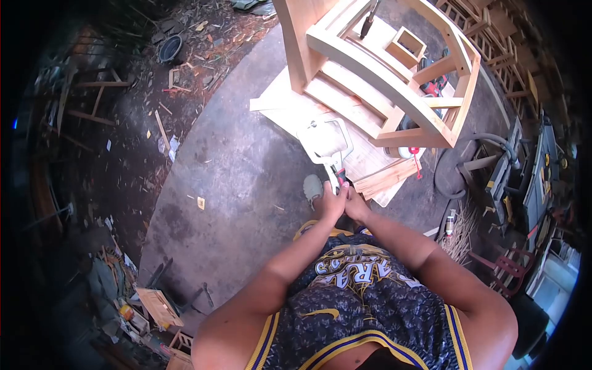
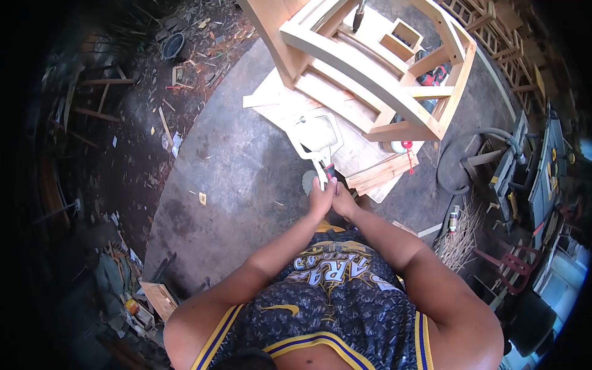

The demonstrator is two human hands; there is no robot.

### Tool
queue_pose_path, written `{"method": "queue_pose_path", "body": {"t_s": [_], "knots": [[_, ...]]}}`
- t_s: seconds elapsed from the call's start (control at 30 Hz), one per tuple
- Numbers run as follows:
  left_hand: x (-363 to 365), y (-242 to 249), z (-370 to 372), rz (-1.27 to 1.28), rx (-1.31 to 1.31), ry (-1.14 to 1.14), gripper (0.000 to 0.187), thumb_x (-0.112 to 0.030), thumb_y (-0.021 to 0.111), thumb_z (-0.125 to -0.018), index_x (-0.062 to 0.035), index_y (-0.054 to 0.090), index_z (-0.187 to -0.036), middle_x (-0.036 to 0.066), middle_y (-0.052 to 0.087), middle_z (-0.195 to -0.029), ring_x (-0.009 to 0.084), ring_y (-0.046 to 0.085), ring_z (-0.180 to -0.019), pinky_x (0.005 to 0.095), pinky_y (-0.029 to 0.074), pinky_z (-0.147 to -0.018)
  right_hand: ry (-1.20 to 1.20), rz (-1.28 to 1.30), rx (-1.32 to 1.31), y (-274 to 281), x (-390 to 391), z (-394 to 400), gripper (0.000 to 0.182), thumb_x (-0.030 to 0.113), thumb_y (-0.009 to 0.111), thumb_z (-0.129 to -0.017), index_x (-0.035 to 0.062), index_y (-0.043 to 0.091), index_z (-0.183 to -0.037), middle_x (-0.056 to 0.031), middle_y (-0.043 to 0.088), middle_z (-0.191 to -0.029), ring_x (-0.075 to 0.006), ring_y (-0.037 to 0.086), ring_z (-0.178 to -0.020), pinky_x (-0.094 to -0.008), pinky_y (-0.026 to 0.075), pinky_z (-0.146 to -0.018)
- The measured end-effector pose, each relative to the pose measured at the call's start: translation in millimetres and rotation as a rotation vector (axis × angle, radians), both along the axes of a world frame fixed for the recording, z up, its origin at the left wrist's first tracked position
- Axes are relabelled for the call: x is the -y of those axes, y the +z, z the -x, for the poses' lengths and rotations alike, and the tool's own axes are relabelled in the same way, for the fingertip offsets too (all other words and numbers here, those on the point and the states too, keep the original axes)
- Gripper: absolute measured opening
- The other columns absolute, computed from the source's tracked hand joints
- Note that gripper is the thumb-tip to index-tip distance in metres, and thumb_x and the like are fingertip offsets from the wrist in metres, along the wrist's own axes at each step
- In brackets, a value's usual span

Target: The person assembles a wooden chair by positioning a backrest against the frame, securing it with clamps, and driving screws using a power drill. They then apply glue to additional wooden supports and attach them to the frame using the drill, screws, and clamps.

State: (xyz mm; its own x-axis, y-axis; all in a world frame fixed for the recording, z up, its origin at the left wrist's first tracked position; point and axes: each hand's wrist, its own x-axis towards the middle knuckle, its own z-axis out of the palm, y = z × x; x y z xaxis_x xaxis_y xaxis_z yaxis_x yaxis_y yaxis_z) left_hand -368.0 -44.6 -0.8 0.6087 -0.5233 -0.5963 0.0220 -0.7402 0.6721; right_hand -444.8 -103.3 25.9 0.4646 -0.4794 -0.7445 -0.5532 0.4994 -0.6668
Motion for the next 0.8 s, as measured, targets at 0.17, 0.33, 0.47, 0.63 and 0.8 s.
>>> {"method": "queue_pose_path", "body": {"t_s": [0.17, 0.33, 0.47, 0.63, 0.8], "knots": [[12.8, 9.2, -23.7, 0.005, -0.115, -0.044, 0.048, -0.049, 0.062, -0.085, -0.0066, 0.053, -0.105, 0.016, 0.067, -0.098, 0.0322, 0.064, -0.091, 0.0442, 0.047, -0.081, 0.054, 0.104, 0.076, 6.8, 13.4, -11.9, 0.021, 0.023, 0.047, -0.098, 0.0020, 0.051, -0.099, -0.0009, 0.051, -0.075, -0.0083, 0.043, -0.065, -0.0270, 0.038, -0.057], [30.9, -28.2, -22.4, 0.331, -0.701, 0.407, 0.036, -0.022, 0.078, -0.078, -0.0023, 0.060, -0.102, 0.009, 0.065, -0.092, 0.0166, 0.062, -0.083, 0.0333, 0.049, -0.074, 0.052, -0.053, 0.009, -21.3, 25.1, -10.5, 0.016, 0.013, 0.047, -0.094, 0.0021, 0.048, -0.107, -0.0025, 0.051, -0.073, -0.0085, 0.045, -0.056, -0.0258, 0.036, -0.047], [54.5, -27.5, -20.7, 0.285, -0.658, 0.440, 0.034, -0.014, 0.076, -0.070, -0.0012, 0.059, -0.098, 0.010, 0.065, -0.083, 0.0168, 0.063, -0.073, 0.0335, 0.051, -0.065, 0.182, -0.018, -0.029, -29.5, 46.9, -2.6, 0.021, 0.020, 0.048, -0.098, 0.0101, 0.046, -0.116, -0.0001, 0.049, -0.073, -0.0086, 0.045, -0.051, -0.0245, 0.039, -0.044], [77.0, -75.7, -12.6, 0.143, -0.538, 0.367, 0.064, -0.026, 0.082, -0.063, 0.0056, 0.056, -0.112, 0.024, 0.063, -0.107, 0.0315, 0.064, -0.100, 0.0368, 0.051, -0.085, 0.429, 0.000, -0.224, -26.4, 75.1, 2.4, 0.022, 0.024, 0.051, -0.098, 0.0090, 0.048, -0.114, -0.0011, 0.056, -0.082, -0.0106, 0.057, -0.068, -0.0260, 0.049, -0.057], [100.3, -68.6, -13.6, 0.101, -0.477, 0.478, 0.059, -0.021, 0.084, -0.060, 0.0018, 0.058, -0.108, 0.020, 0.065, -0.106, 0.0306, 0.064, -0.099, 0.0373, 0.050, -0.087, 0.321, -0.063, -0.192, -30.3, 86.2, 12.1, 0.035, 0.025, 0.052, -0.098, 0.0084, 0.044, -0.128, -0.0029, 0.059, -0.094, -0.0130, 0.059, -0.080, -0.0287, 0.049, -0.066]]}}
